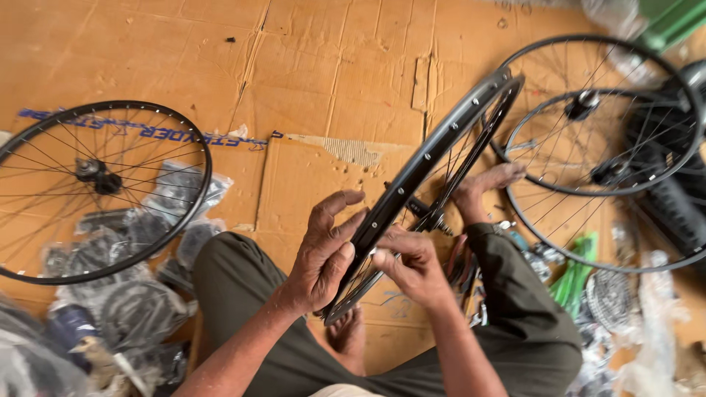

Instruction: The person sits on the floor and installs a black rim strip into a bicycle wheel rim by hand. They rotate the wheel to feed the strip into the rim channel, ensuring it covers the spoke holes. The person works on a single wheel while other bicycle parts are visible nearby.

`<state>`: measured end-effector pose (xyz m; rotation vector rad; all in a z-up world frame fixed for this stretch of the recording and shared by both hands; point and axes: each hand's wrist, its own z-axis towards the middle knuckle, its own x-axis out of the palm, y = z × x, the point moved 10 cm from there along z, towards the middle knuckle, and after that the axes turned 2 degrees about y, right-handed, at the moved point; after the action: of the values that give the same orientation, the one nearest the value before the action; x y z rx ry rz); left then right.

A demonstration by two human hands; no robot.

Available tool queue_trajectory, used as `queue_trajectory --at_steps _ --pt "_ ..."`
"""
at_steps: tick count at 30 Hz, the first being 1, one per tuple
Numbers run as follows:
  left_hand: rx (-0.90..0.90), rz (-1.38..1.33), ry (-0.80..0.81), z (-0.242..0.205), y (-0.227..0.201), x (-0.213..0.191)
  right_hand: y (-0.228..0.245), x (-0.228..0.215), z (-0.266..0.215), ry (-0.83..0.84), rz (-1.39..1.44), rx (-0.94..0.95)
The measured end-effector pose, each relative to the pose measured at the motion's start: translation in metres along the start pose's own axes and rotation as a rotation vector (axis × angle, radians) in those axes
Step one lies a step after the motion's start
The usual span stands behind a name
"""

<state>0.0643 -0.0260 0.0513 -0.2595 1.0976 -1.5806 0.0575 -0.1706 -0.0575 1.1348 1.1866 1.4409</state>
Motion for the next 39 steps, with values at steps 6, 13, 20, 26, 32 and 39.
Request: queue_trajectory --at_steps 6,13,20,26,32,39 --pt "0.011 0.044 0.016 -0.002 0.007 -0.001 0.01 0.0 0.008 0.035 -0.018 -0.033" --pt "-0.069 -0.032 0.032 -0.007 0.006 0.001 0.034 0.01 0.002 0.165 0.241 -0.086" --pt "-0.128 -0.027 -0.001 -0.011 0.007 0.0 0.042 0.01 0.002 0.035 0.044 -0.08" --pt "-0.064 -0.013 -0.041 -0.009 0.004 -0.003 0.055 0.02 0.001 0.172 -0.081 -0.223" --pt "-0.084 -0.048 -0.043 -0.011 0.007 0.0 0.056 0.018 -0.003 0.088 -0.158 -0.294" --pt "-0.075 0.151 -0.029 -0.006 0.001 -0.006 0.068 0.015 -0.008 -0.039 -0.159 -0.485"
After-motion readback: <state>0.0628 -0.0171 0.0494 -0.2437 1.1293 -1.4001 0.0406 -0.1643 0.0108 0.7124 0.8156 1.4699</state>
